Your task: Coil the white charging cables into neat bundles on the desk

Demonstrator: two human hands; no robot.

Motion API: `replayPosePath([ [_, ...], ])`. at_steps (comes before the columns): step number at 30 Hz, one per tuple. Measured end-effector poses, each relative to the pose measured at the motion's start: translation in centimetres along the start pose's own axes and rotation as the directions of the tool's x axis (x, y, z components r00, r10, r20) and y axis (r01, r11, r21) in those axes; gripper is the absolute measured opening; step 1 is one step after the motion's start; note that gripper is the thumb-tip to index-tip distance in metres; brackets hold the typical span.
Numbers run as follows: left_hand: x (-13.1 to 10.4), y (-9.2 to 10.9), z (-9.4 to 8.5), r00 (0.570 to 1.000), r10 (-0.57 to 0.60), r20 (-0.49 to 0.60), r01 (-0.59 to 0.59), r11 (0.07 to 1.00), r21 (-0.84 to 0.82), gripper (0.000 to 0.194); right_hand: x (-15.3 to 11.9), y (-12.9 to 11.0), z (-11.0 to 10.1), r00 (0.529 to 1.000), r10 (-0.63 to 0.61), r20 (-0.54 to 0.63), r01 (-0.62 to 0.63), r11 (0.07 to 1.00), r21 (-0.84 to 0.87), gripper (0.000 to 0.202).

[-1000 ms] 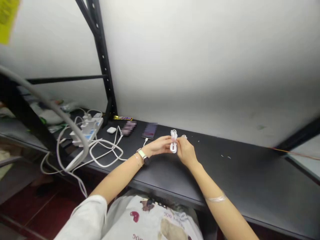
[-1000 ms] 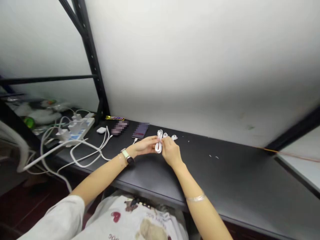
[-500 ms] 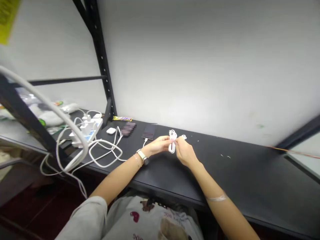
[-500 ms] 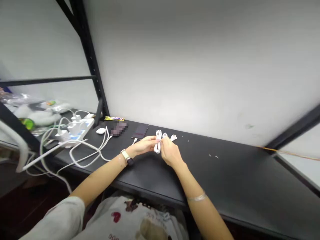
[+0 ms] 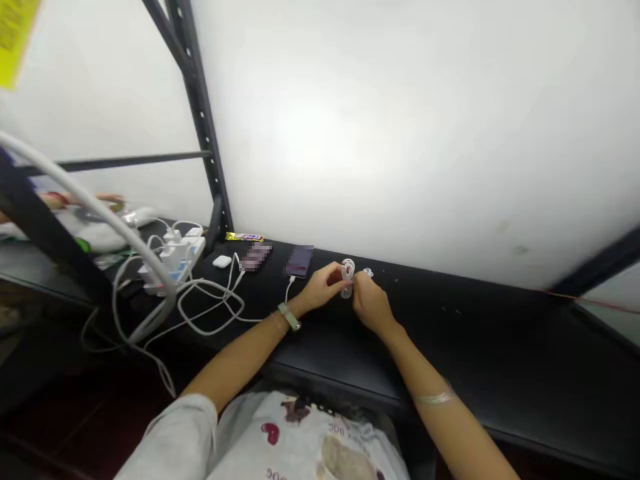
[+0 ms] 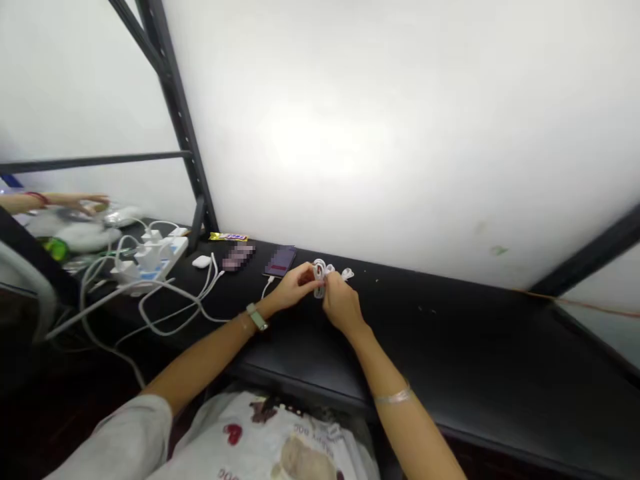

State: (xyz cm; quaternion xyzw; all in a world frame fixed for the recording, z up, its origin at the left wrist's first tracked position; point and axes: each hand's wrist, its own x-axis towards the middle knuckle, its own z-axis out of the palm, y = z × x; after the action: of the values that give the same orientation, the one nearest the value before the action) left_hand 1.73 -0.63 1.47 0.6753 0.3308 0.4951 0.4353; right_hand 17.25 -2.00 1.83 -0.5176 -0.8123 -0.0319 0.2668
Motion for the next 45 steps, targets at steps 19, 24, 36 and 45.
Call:
replayPosePath([
  [19,-0.3,0.8,-0.4,0.983,0.183,0.026,-0.184,0.948,0.260,0.023,0.3,1.0,0.1,0.994,0.027,0.110,-0.077,0.874,0.480,0.015],
  [24,-0.3,0.8,-0.6,0.980,0.196,0.047,-0.201,0.950,0.237,0.023,0.5,1.8,0.4,0.977,0.025,0.213,-0.179,0.644,0.743,0.028],
  [36,-0.3,0.6,-0.7,0.964,0.258,0.057,-0.264,0.930,0.256,0.021,0.7,1.9,-0.3,0.884,-0.060,0.463,-0.454,0.115,0.883,0.033],
  [45,-0.8,1.2,-0.6,0.941,0.298,0.159,-0.331,0.907,0.260,0.010,0.5,3.4,-0.1,0.777,-0.134,0.615,-0.614,0.057,0.788,0.033],
])
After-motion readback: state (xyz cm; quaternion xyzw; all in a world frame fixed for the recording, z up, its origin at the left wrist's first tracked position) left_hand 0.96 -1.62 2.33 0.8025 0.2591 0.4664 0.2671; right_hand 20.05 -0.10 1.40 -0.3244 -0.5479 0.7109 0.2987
